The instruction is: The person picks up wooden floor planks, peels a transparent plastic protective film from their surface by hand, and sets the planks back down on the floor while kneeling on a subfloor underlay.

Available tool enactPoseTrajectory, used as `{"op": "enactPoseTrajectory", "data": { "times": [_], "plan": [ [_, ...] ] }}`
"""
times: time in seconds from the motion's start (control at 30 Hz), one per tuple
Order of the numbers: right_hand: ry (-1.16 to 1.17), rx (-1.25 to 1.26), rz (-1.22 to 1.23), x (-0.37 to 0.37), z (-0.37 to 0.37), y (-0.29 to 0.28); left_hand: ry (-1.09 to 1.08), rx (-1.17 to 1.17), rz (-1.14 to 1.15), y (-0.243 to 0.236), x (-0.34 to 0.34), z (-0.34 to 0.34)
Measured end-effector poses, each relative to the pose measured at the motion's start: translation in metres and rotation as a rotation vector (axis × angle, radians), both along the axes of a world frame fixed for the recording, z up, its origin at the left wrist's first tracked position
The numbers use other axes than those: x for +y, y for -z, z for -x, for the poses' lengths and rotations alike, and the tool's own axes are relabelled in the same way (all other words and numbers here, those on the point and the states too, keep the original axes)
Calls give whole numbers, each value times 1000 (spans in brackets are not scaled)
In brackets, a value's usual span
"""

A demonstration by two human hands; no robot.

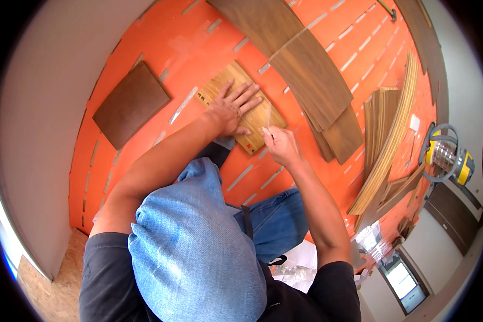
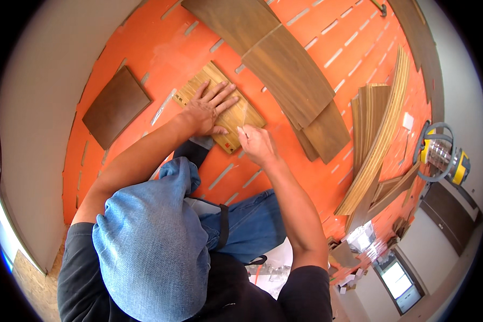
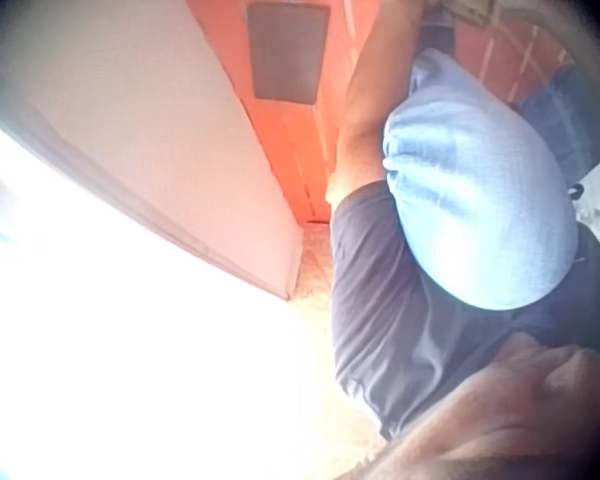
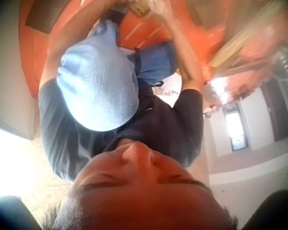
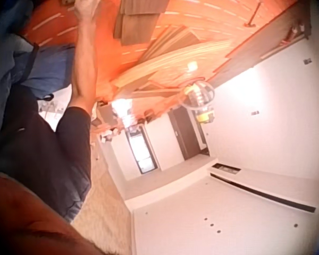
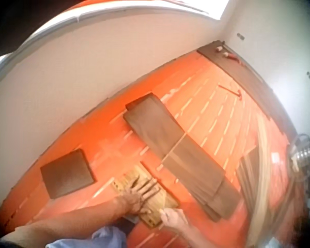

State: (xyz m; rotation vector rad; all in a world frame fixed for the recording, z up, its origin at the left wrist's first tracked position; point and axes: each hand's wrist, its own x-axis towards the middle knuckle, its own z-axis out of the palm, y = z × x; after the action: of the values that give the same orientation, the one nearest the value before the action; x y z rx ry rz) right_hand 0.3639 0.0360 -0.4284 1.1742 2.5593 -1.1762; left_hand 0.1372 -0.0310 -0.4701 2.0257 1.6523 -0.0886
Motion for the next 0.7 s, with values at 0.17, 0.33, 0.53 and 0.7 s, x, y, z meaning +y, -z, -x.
{"op": "enactPoseTrajectory", "data": {
  "times": [0.17, 0.33, 0.53, 0.7],
  "plan": [
    [13, 62, 5, -10, 5, -10, -1, -13, -13, 1, 0, 0],
    [45, 141, 11, -19, 12, -20, -7, -21, -7, 1, -2, 1],
    [54, 130, 19, -26, 12, -14, -3, -15, -16, 2, 0, 1],
    [75, 131, -18, -41, 29, -8, -13, 3, -41, 3, 1, -1]
  ]
}}
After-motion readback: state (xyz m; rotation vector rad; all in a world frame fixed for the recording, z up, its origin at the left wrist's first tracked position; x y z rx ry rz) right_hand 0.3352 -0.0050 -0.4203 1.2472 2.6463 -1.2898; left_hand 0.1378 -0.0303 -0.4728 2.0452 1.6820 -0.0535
